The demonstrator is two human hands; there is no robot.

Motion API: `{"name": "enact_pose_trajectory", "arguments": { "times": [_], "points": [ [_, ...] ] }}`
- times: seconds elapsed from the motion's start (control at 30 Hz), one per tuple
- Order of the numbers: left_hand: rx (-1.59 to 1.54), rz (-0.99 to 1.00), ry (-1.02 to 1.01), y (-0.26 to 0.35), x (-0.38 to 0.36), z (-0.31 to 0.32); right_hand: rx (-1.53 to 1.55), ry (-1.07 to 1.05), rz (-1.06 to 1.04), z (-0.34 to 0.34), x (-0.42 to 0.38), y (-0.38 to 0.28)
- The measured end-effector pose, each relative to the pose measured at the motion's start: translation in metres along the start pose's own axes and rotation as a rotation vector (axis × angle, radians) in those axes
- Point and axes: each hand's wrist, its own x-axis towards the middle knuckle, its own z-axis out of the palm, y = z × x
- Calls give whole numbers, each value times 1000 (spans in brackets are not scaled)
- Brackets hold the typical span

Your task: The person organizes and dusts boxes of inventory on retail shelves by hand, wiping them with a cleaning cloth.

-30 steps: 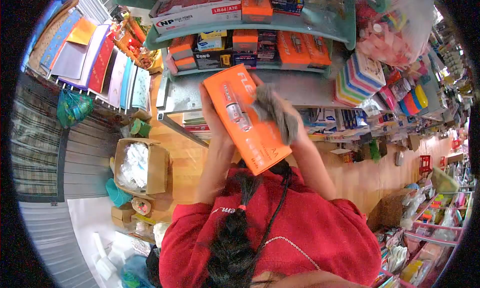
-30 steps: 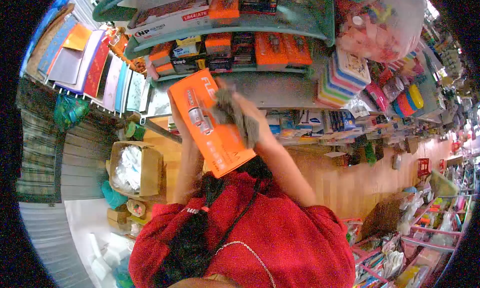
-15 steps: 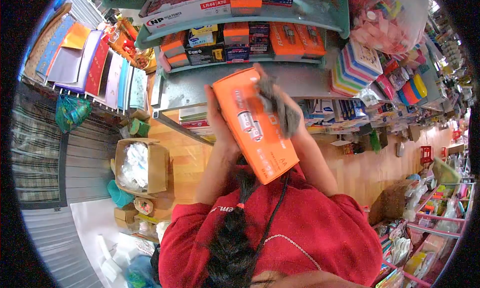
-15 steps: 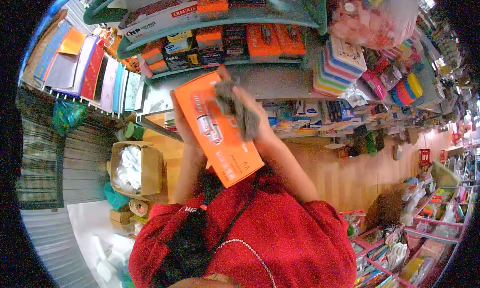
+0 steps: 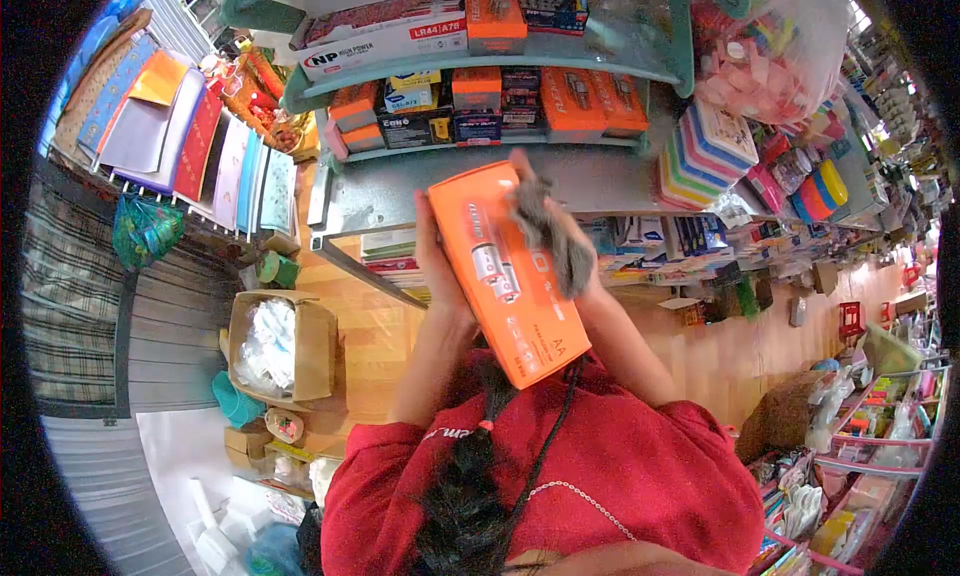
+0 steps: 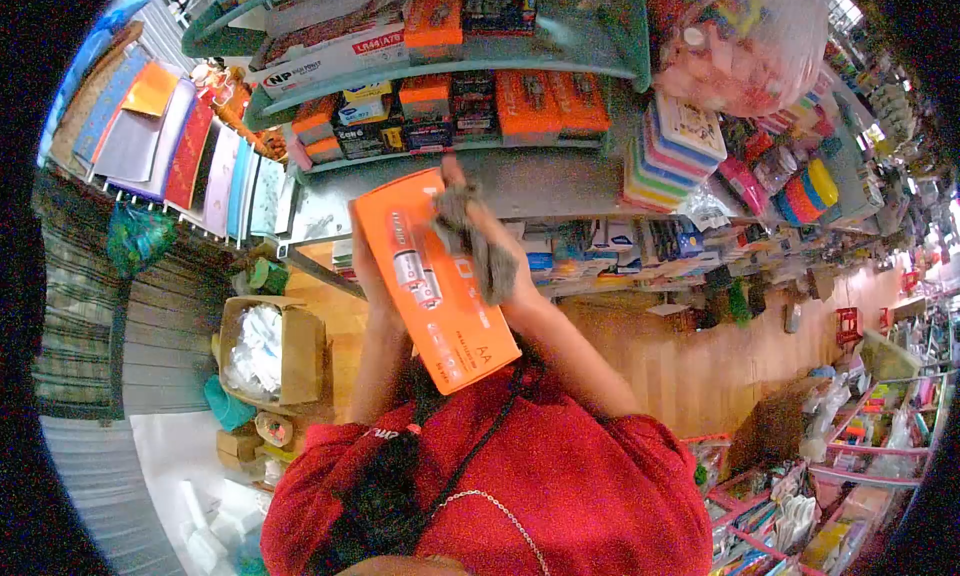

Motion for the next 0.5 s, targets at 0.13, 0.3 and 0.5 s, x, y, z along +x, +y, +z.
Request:
{"name": "enact_pose_trajectory", "arguments": {
  "times": [0.13,0.3,0.5],
  "points": [
    [178,21,176,30,11,-9,87,-60,128,-17,-34,32],
    [264,61,389,14,14,8,-160,-61,-141,2,-17,14],
    [173,106,182,7,2,5,-88,69,25,-7,12,8]
  ]
}}
